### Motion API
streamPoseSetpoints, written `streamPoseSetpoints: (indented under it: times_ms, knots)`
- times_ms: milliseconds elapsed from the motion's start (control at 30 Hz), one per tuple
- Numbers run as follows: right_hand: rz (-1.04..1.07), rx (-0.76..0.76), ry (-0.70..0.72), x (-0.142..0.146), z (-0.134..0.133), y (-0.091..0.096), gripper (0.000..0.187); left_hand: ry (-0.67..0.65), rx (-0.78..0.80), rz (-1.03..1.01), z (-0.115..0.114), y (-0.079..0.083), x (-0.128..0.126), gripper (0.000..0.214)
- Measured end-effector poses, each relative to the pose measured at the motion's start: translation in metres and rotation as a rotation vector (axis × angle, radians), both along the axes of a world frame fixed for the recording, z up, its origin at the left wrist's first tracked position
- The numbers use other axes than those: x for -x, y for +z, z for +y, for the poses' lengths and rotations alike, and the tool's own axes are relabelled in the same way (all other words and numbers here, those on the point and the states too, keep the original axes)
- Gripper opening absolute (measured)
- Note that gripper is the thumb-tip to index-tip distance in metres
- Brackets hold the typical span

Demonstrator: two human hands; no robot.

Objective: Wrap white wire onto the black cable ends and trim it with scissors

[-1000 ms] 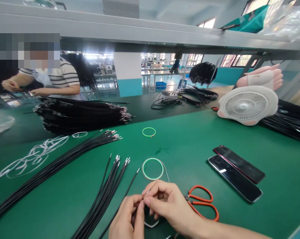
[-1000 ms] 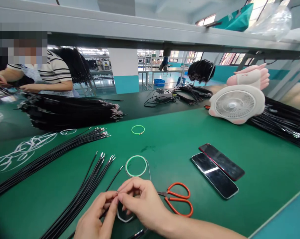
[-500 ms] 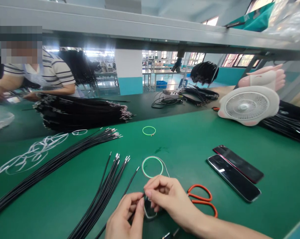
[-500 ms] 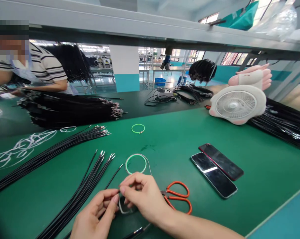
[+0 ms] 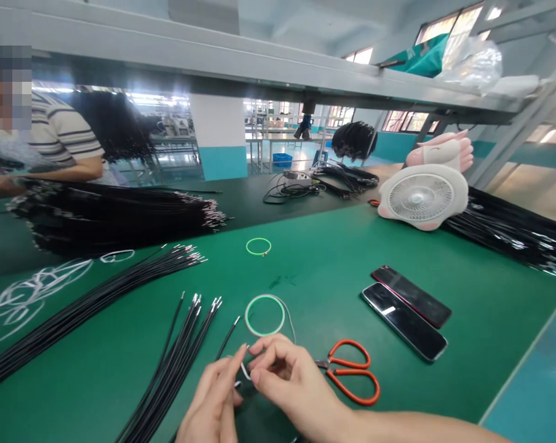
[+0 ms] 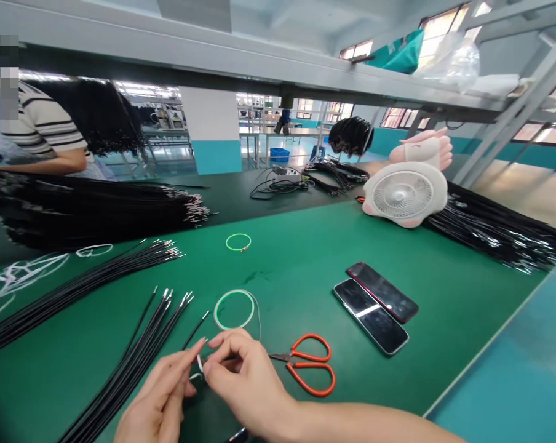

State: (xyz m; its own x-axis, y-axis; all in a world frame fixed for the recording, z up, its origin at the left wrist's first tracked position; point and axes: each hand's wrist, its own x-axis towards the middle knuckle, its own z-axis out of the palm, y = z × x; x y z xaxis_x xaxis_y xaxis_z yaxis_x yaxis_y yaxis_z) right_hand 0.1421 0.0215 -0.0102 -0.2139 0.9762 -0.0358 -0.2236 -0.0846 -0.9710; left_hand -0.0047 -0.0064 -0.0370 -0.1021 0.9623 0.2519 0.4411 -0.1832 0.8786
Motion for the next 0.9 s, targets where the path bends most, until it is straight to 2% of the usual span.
streamPoseSetpoints:
  times_ms: [167,400,600,900]
  knots:
    - [0.029,0.046,0.02,-0.001,-0.003,0.005,0.021,0.099,0.076,-0.113,-0.004,0.003,-0.006,0.039]
    - [0.063,0.055,0.013,0.001,-0.006,0.01,0.02,0.137,0.106,-0.217,-0.008,0.01,-0.012,0.028]
    - [0.135,0.072,0.032,0.001,-0.005,0.01,0.023,0.142,0.104,-0.204,-0.011,0.016,-0.015,0.024]
    - [0.123,0.057,0.019,0.002,-0.004,0.008,0.022,0.09,0.035,-0.135,-0.012,0.02,-0.016,0.02]
